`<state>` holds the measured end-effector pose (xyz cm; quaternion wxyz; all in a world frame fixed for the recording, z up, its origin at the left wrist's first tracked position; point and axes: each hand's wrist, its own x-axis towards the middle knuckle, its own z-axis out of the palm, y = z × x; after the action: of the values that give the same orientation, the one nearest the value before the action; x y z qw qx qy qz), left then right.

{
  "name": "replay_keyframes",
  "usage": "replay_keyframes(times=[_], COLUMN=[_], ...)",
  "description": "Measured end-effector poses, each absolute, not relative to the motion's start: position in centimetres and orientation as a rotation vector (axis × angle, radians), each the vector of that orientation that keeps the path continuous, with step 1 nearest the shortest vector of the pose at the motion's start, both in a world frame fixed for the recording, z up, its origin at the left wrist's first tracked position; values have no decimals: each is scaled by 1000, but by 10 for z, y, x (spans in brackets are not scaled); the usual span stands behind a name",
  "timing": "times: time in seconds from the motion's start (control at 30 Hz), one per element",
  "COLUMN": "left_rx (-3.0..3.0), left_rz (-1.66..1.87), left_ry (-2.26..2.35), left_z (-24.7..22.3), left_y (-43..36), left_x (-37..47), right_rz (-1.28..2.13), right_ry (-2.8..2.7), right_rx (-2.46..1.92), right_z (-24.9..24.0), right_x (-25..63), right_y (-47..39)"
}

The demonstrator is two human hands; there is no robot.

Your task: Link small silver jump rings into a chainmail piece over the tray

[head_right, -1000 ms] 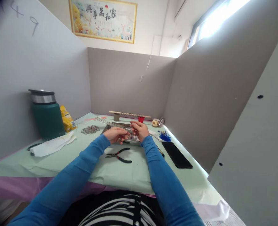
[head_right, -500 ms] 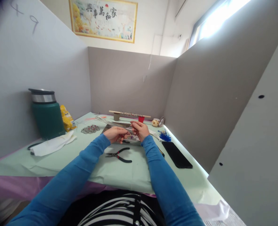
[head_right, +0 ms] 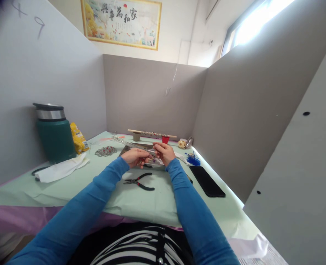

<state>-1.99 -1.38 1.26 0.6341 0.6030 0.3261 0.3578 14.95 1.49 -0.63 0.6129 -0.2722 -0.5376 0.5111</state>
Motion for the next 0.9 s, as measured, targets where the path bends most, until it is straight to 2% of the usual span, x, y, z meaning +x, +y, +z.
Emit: replay_keyframes(times=[0.43,0.9], left_rx=[1452,1377], left_rz=[830,920], left_ry=[824,620], left_z=[11,15], left_y=[-11,-18], left_x=[-20,-18], right_rz=[1224,1146], right_ry=[-1304,-1383], right_rx=[-609,-621], right_z=[-5,-4], right_x=[152,147], right_y=[12,8])
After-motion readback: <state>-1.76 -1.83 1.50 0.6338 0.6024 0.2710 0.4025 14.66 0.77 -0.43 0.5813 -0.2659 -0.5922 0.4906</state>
